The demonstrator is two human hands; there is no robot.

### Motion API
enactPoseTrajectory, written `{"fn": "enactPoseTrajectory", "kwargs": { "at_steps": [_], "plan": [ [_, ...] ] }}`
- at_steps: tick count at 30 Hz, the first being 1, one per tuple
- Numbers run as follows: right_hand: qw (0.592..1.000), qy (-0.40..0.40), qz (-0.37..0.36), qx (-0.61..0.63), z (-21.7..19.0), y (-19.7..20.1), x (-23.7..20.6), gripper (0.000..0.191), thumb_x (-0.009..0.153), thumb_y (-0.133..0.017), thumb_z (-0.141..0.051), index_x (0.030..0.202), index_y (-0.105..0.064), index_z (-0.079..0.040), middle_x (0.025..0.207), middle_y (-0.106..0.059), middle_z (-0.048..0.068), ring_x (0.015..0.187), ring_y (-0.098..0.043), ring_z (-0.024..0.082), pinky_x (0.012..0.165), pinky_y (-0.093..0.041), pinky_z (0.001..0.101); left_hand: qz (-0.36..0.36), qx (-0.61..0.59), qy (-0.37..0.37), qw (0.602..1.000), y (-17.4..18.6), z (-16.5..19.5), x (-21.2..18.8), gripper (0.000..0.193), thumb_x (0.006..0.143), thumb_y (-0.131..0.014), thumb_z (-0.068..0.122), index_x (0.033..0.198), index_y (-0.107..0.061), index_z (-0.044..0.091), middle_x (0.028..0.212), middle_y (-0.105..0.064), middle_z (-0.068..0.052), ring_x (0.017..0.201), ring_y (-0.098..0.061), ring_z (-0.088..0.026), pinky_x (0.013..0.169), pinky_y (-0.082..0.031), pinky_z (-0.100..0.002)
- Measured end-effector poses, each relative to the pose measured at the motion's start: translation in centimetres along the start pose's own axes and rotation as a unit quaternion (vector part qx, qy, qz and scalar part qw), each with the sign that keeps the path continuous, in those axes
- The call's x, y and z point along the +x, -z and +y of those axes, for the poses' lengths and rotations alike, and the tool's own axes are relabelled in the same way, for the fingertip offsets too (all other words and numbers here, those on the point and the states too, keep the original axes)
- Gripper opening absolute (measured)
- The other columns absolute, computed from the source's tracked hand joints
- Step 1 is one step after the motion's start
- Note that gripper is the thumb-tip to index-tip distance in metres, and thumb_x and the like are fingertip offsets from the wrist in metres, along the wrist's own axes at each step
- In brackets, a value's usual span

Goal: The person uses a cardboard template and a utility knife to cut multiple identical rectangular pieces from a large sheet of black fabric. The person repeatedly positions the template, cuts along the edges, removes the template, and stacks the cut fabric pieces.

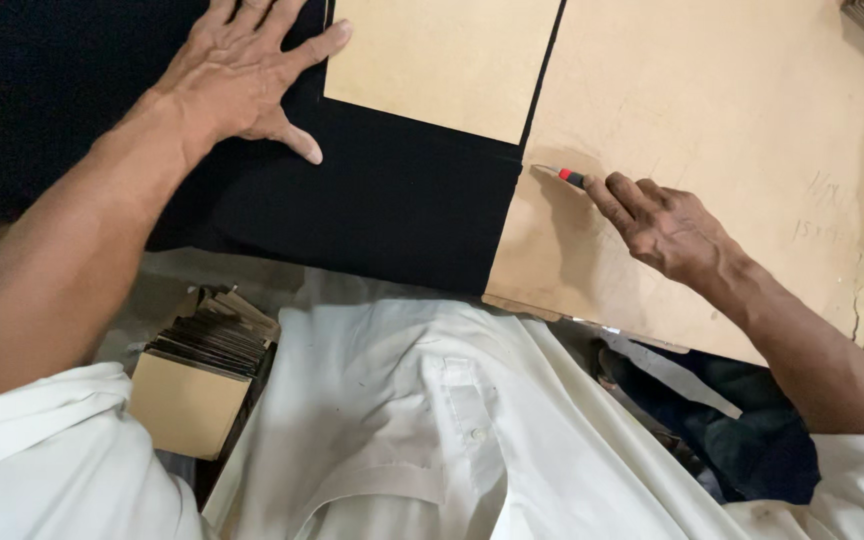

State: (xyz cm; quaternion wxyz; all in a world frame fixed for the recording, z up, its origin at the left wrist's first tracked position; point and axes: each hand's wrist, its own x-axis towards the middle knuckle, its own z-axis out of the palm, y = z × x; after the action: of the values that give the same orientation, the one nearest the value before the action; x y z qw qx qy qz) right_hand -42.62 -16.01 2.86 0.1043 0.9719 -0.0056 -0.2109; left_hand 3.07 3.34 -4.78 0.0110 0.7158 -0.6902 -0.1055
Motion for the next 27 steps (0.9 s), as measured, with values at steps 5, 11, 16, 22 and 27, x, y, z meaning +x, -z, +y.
{"fn": "enactPoseTrajectory", "kwargs": {
  "at_steps": [5, 11, 16, 22, 27],
  "plan": [
    [0.977, -0.092, 0.162, 0.101, 0.4, -2.2, -2.3, 0.065, 0.086, -0.064, 0.008, 0.148, -0.050, -0.003, 0.129, -0.061, 0.014, 0.094, -0.065, 0.026, 0.081, -0.057, 0.0390, 0.014, -0.025, -0.034, 0.999, 0.5, 0.1, 0.1, 0.135, 0.040, -0.080, 0.073, 0.160, -0.033, 0.034, 0.171, -0.018, -0.015, 0.157, -0.009, -0.034, 0.125, -0.006, -0.056],
    [0.903, -0.344, 0.256, 0.037, -1.5, -3.0, -0.5, 0.055, 0.104, -0.070, -0.008, 0.154, -0.047, -0.002, 0.139, -0.057, 0.016, 0.117, -0.060, 0.032, 0.094, -0.052, 0.0462, 0.027, -0.025, -0.027, 0.999, 1.2, 0.3, -0.3, 0.135, 0.041, -0.085, 0.070, 0.161, -0.037, 0.029, 0.171, -0.018, -0.016, 0.157, -0.008, -0.035, 0.126, -0.004, -0.057],
    [0.663, -0.408, 0.371, 0.507, -5.8, -1.6, 6.8, 0.060, 0.107, -0.070, -0.021, 0.157, -0.042, 0.000, 0.149, -0.055, 0.022, 0.130, -0.061, 0.029, 0.099, -0.057, 0.0381, 0.042, -0.029, -0.027, 0.998, 2.6, 1.5, -1.1, 0.127, 0.050, -0.091, 0.060, 0.157, -0.042, 0.013, 0.167, -0.027, -0.019, 0.155, -0.017, -0.035, 0.128, -0.009, -0.054],
    [0.429, -0.520, 0.331, 0.660, -3.6, 1.6, 15.6, 0.072, 0.086, -0.079, -0.018, 0.140, -0.041, 0.011, 0.111, -0.059, 0.018, 0.091, -0.064, 0.020, 0.066, -0.055, 0.0327, -0.007, -0.076, -0.074, 0.994, 3.9, 2.1, -1.8, 0.102, 0.067, -0.087, 0.047, 0.150, -0.045, 0.008, 0.161, -0.034, -0.016, 0.150, -0.025, -0.035, 0.123, -0.017, -0.053],
    [0.405, -0.512, 0.278, 0.705, -1.8, 3.8, 17.0, 0.056, 0.081, -0.082, -0.020, 0.124, -0.057, 0.007, 0.080, -0.059, 0.009, 0.062, -0.054, 0.016, 0.053, -0.042, 0.0295, 0.000, -0.078, -0.086, 0.993, 4.0, 1.1, -2.2, 0.100, 0.068, -0.087, 0.046, 0.149, -0.044, 0.006, 0.160, -0.034, -0.015, 0.149, -0.025, -0.034, 0.122, -0.018, -0.053]
  ]
}}
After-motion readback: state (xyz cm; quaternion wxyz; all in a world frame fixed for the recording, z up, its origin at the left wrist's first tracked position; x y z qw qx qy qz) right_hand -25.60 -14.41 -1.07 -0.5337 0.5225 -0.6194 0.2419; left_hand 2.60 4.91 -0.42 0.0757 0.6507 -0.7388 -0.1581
